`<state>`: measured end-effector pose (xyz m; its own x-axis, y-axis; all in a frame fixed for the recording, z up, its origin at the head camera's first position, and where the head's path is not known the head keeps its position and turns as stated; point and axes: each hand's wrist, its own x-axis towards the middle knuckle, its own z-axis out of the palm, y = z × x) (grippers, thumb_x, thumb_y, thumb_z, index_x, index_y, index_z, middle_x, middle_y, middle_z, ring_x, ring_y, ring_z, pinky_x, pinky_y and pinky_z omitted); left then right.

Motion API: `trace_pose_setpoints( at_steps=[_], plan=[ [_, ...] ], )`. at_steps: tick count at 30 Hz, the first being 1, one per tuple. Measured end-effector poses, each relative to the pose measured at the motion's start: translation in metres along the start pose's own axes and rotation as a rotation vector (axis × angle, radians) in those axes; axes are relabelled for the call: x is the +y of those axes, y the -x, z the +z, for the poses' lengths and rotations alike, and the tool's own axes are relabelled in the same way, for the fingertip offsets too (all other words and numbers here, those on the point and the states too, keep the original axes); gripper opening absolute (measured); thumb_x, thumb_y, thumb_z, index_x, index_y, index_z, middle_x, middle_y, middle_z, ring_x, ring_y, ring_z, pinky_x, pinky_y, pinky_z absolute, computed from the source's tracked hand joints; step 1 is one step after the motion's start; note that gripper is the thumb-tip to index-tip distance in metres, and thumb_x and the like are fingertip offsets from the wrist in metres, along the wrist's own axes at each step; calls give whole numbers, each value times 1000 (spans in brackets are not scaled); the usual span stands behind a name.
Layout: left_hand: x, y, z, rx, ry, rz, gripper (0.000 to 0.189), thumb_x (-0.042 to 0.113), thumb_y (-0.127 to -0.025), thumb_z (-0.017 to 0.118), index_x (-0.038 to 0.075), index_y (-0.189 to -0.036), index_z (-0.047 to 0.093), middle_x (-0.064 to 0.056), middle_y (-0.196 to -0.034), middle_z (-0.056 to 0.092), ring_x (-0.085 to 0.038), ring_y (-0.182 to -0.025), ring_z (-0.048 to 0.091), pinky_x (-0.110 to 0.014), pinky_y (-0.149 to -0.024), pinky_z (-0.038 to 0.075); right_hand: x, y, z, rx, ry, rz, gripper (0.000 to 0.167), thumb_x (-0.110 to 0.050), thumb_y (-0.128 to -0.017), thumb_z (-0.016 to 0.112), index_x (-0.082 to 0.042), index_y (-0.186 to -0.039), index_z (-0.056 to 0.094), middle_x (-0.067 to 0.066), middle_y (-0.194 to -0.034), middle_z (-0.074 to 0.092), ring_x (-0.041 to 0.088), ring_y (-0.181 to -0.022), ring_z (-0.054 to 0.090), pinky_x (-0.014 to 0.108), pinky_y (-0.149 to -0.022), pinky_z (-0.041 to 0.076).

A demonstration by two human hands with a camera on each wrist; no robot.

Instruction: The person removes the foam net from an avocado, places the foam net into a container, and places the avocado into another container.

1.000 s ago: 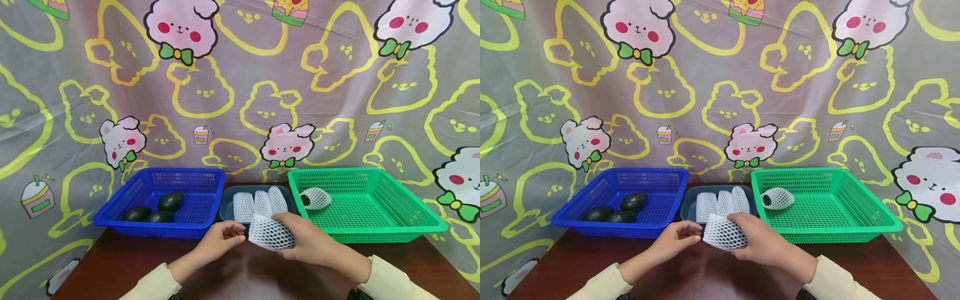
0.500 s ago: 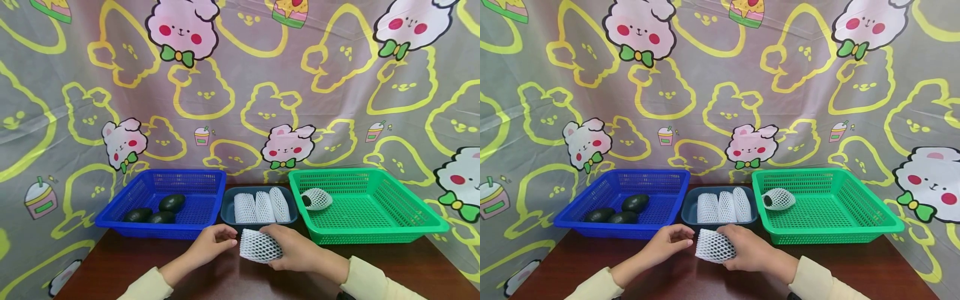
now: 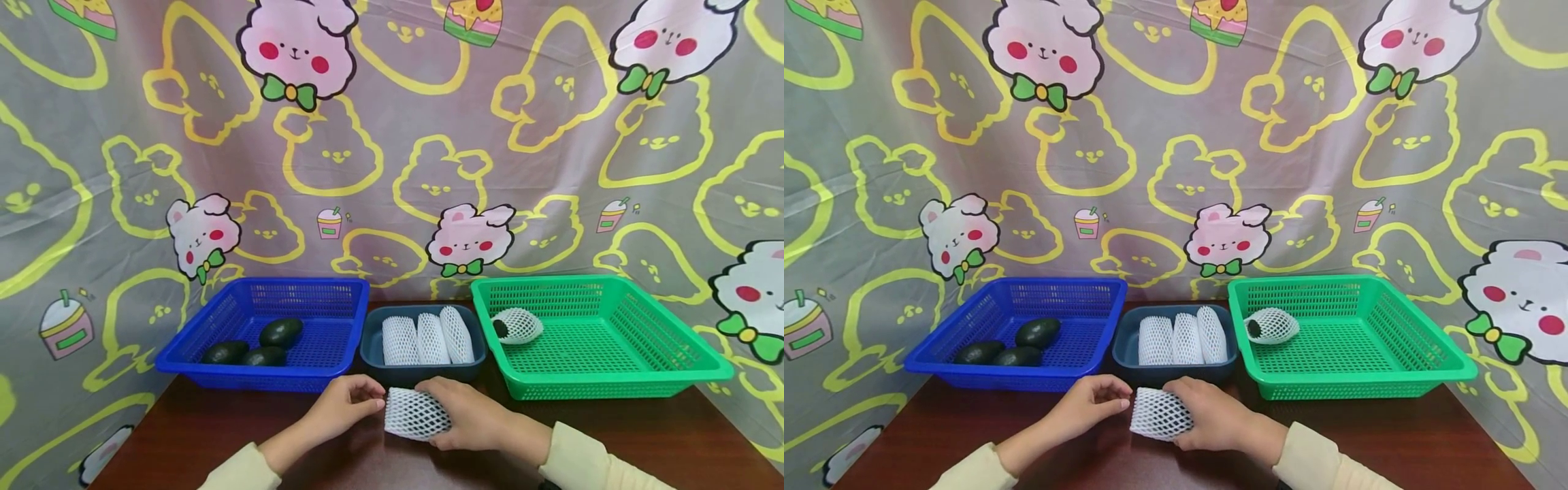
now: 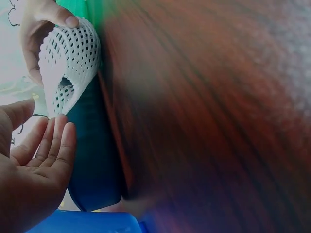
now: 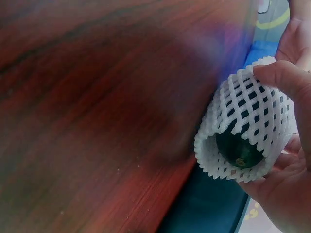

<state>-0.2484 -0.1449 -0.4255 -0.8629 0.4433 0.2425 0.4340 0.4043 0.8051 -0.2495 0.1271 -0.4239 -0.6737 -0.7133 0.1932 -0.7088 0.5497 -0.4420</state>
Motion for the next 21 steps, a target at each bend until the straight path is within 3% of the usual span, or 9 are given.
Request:
trace_pose_setpoints(
  at_steps=[7,13,21],
  plan=[
    [-3,1,1,-33,4,-8,13,12,-89,70,4,-98,71,2,-85,68,-9,-72,61,-24,-65,50,1,0,0,-26,7,-13,72,-32,-79,80,-6,-137,46,0,-122,56,8,-103,53,30,-88,48],
    [-1,-2,4,-80,59,-16,11,4,-89,67,2,-99,71,-5,-87,69,-13,-72,63,-25,-64,52,0,0,-4,-47,11,-7,74,-35,-81,79,-6,-140,43,2,-127,55,10,-107,52,32,-91,48],
    [0,-2,11,-111,302,-62,16,-4,-88,64,-11,-102,67,-14,-90,68,-16,-78,65,-35,-71,57,-3,3,-8,-90,-22,49,78,-40,-82,77,-6,-142,41,3,-131,53,11,-111,52,35,-95,46]
  ],
)
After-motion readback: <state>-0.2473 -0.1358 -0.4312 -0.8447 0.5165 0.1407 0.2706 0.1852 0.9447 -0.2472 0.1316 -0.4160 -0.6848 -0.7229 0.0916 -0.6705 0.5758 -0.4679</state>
